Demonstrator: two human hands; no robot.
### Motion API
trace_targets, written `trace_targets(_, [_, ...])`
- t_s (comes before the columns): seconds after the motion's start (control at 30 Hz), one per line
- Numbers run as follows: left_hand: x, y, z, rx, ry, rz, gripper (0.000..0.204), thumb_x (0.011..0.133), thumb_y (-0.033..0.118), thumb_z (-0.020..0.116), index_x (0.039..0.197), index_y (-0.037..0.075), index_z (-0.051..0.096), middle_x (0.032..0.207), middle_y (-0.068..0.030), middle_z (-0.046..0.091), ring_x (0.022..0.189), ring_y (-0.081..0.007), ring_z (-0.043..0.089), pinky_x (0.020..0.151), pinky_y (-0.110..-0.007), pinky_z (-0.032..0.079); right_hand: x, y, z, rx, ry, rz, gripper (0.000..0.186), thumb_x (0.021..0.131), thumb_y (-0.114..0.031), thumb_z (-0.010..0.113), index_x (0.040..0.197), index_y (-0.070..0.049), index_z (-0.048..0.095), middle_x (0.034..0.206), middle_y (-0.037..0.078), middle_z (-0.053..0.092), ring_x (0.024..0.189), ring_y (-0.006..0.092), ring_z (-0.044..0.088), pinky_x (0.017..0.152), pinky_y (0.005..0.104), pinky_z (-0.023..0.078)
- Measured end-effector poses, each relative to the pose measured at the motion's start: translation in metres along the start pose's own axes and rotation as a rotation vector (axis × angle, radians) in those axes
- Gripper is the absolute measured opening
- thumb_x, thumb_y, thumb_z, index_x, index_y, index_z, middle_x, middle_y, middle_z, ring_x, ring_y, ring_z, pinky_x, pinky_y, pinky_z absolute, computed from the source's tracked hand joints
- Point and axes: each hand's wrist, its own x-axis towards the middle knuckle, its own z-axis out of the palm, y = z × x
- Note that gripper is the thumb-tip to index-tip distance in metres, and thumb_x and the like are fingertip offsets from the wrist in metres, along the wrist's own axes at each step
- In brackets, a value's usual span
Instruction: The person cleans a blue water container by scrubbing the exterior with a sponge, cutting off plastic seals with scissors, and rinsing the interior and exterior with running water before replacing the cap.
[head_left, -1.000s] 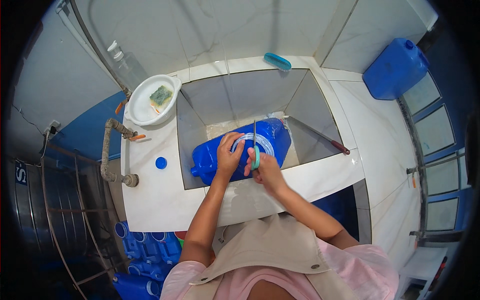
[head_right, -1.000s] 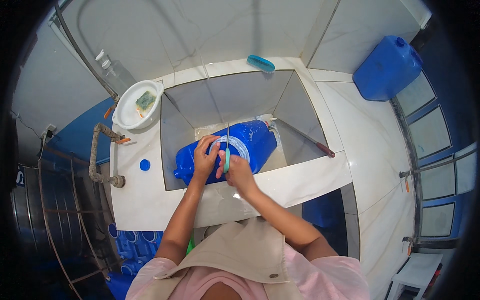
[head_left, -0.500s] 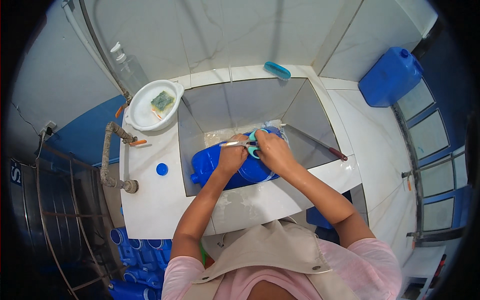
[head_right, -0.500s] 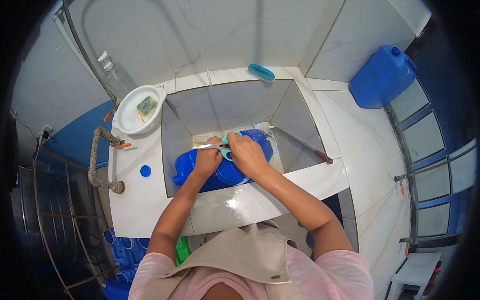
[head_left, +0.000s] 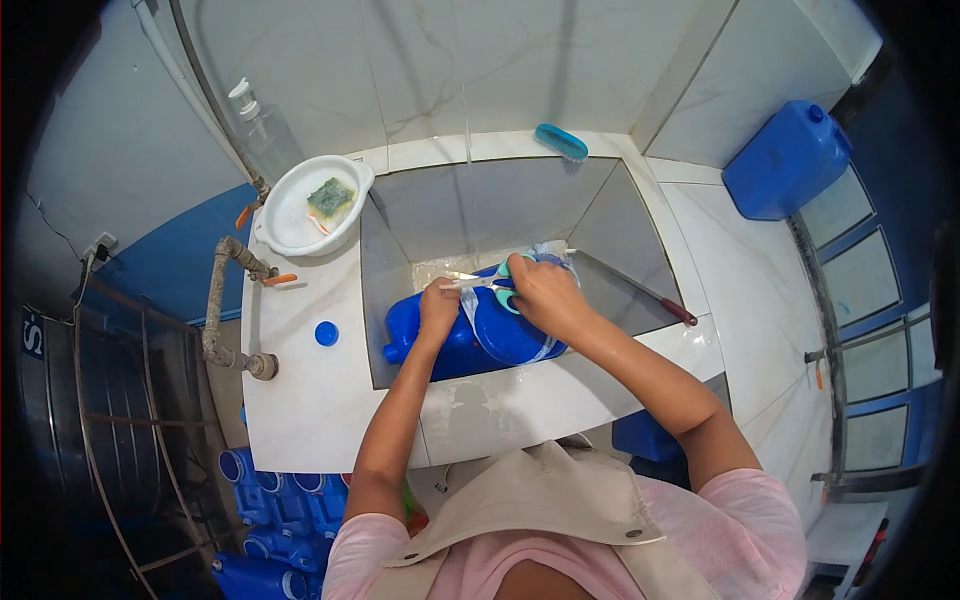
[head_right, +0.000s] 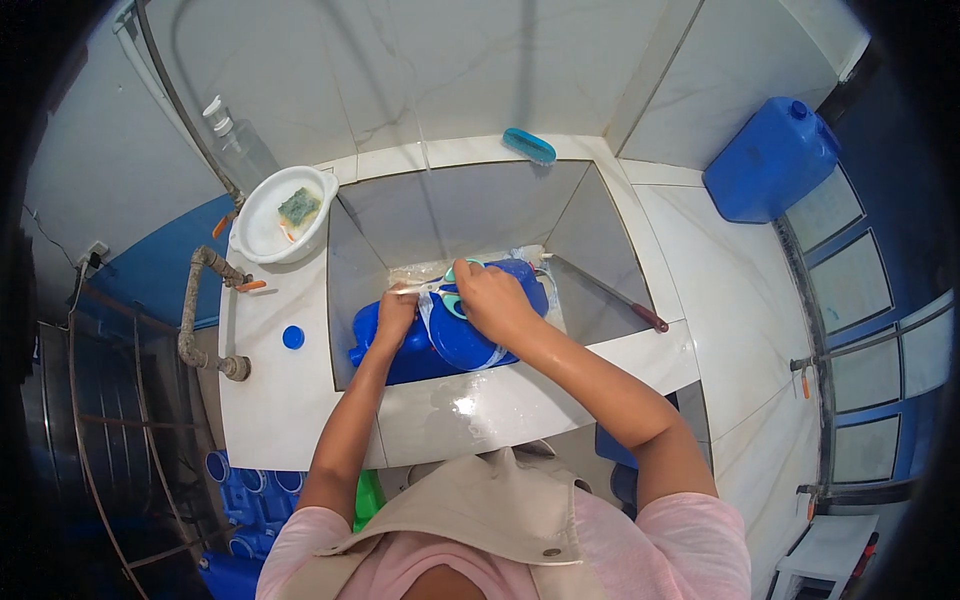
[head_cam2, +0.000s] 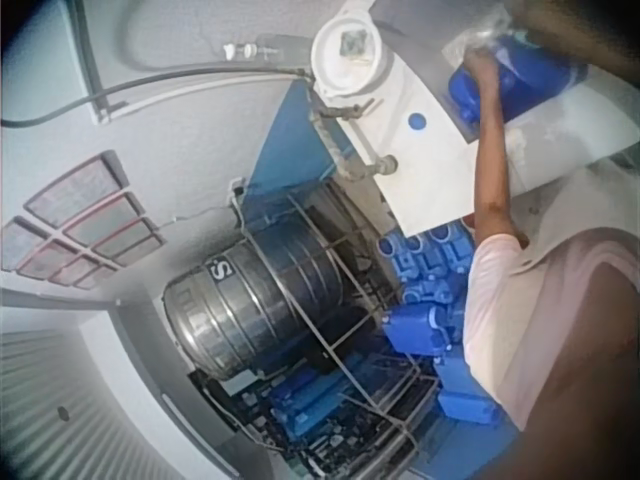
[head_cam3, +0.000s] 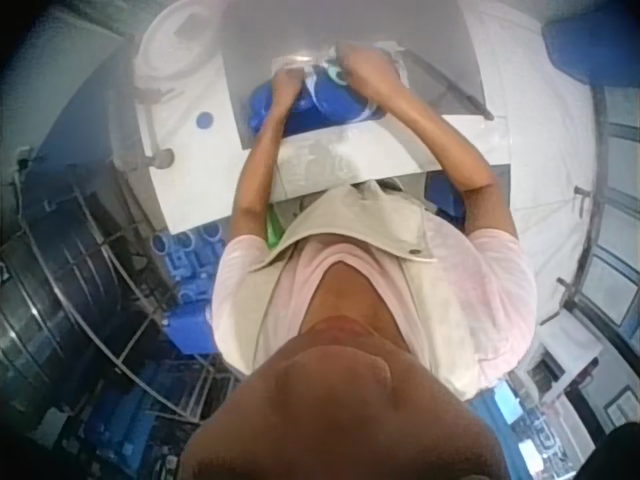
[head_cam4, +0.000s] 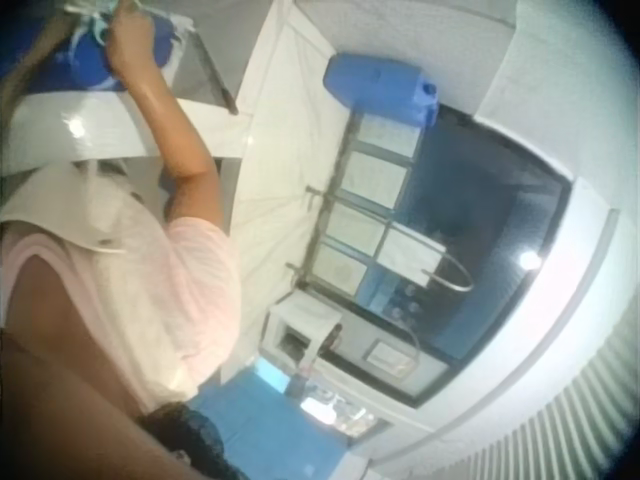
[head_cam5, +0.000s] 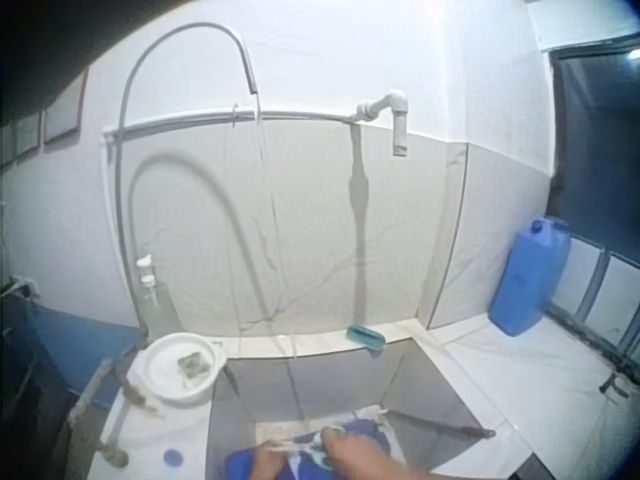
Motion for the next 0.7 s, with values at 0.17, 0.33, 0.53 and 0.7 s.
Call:
trace_targets(0.17, [-0.024,0.045,-0.005,-0.848,-0.020,-0.408,0.015,0.088,0.011,0.043,0.078,0.008,0.053,0.065,0.0001,0.049,0.055,-0.0087,0.047,0.049,-0.023,0.037,-0.002,0.003,0.007,-0.114,0.034,-0.048,0.021,0.071,0.000,0.057,0.087,0.001,0.044,0.078,0.019,0.059,0.069,0.0364,0.063,0.055,0.0425,0.051])
trace_targets(0.33, [-0.072,0.038,-0.010,0.173,0.046,0.245,0.014,0.088,0.015,0.042,0.090,0.003,0.049,0.069,-0.0190,0.058,0.063,-0.0322,0.060,0.056,-0.042,0.047,0.001,0.000,0.004,-0.086,0.036,-0.093,0.020,0.071,0.000,0.057,0.087,0.001,0.045,0.078,0.019,0.059,0.068,0.0357,0.063,0.054,0.0413,0.052])
trace_targets(0.53, [-0.138,0.056,0.028,0.427,-0.055,0.162,0.017,0.085,0.017,0.046,0.087,0.000,0.050,0.065,-0.0246,0.057,0.065,-0.0438,0.058,0.059,-0.053,0.043,0.003,0.029,-0.001,0.099,-0.011,0.049,0.025,0.070,-0.002,0.060,0.089,0.003,0.045,0.078,0.023,0.060,0.073,0.0404,0.062,0.062,0.0465,0.050])
trace_targets(0.7, [-0.129,0.060,0.026,0.418,-0.060,0.015,0.023,0.085,0.018,0.046,0.081,-0.002,0.055,0.072,-0.0264,0.059,0.068,-0.0444,0.058,0.061,-0.051,0.044,-0.029,0.054,0.003,0.471,0.056,0.391,0.031,0.071,-0.005,0.063,0.093,0.001,0.041,0.085,0.026,0.061,0.082,0.0428,0.060,0.070,0.0474,0.047])
